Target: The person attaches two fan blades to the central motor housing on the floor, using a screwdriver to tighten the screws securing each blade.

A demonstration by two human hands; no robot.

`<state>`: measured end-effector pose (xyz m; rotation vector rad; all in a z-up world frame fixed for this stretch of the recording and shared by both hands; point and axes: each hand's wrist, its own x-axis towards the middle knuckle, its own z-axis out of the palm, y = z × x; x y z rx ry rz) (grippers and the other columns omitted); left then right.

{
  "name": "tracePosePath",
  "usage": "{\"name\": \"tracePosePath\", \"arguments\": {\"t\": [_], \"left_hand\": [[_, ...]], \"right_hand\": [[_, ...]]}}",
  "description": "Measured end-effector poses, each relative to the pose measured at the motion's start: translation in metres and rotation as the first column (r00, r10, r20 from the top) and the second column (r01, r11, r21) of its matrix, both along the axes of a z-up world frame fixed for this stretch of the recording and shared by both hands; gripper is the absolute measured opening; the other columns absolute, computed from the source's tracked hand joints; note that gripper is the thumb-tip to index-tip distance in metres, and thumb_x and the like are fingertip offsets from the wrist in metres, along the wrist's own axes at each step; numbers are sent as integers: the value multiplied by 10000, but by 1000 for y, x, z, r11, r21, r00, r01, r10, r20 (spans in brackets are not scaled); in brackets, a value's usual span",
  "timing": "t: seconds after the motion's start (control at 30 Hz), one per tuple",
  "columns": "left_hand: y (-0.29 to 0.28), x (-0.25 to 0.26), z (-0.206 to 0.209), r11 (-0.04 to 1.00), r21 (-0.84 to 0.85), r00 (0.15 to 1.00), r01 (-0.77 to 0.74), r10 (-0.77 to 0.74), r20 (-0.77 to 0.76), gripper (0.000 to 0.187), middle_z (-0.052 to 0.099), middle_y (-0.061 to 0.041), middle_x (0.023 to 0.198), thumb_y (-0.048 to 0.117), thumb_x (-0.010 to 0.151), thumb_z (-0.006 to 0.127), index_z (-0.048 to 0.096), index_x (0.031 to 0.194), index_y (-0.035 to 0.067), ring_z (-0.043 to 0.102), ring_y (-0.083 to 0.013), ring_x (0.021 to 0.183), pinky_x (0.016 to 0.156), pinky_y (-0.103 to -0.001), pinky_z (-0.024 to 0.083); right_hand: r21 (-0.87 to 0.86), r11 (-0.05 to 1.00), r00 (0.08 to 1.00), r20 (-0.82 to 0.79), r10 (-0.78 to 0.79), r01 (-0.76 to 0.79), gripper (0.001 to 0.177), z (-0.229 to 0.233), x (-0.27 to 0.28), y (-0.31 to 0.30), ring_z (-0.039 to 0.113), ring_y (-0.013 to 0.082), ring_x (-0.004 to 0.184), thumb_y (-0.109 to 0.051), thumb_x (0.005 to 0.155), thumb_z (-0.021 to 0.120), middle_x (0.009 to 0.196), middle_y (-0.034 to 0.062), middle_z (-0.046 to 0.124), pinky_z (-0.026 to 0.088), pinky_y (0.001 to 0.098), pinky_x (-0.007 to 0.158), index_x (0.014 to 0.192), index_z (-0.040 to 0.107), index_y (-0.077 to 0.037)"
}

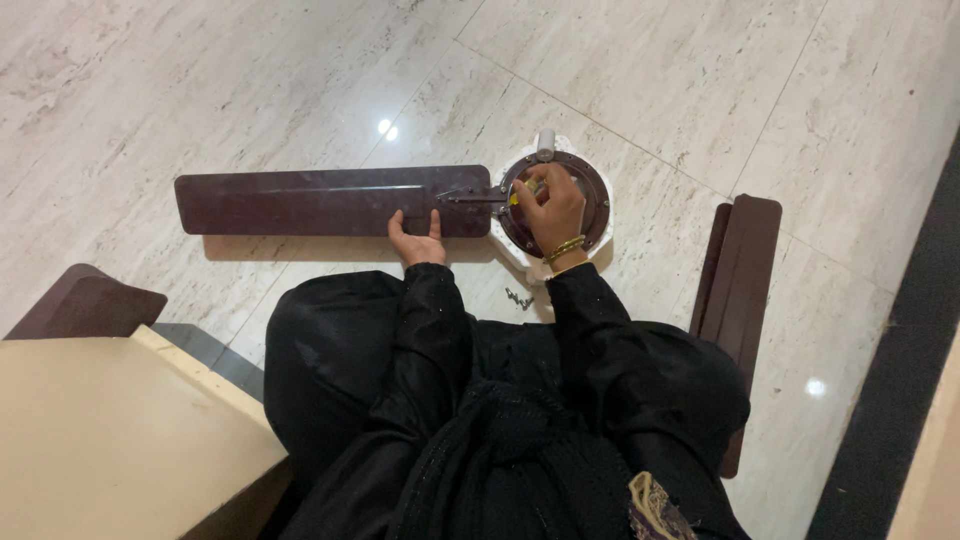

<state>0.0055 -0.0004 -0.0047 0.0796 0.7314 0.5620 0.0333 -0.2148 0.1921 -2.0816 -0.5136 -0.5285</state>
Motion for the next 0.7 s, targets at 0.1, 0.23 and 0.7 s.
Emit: {"name": "tracePosePath", "arguments": {"t": [0.1,0.23,0.7], "left_hand": [[-3,-3,6,1000,-23,1000,-13,13,-6,407,591,-55,1203,268,846,685,554,1213,151,601,-250,1106,802,-438,622],[-4,-7,15,1000,-18,999,-1,1,-38,418,595,-65,1214,261,853,684,561,1234,141,608,-251,1113,816,-428,625],[-1,-3,3,1000,-11,1000,0,0,-8,404,605,-38,1203,266,843,693,572,1215,167,602,-246,1116,815,-443,618]], "right_hand": [[212,976,935,-334,117,-46,256,-5,-2,-3,707,122,654,-73,945,681,974,58,763,560,255,568,1190,623,-24],[384,881,828,-372,420,-275,368,-11,3,-8,734,107,824,47,982,550,1160,95,714,626,245,702,1343,587,-15],[146,984,979,-162,122,-99,146,-18,-5,2,778,148,757,-46,915,765,845,90,772,593,271,666,1023,673,-18]]}}
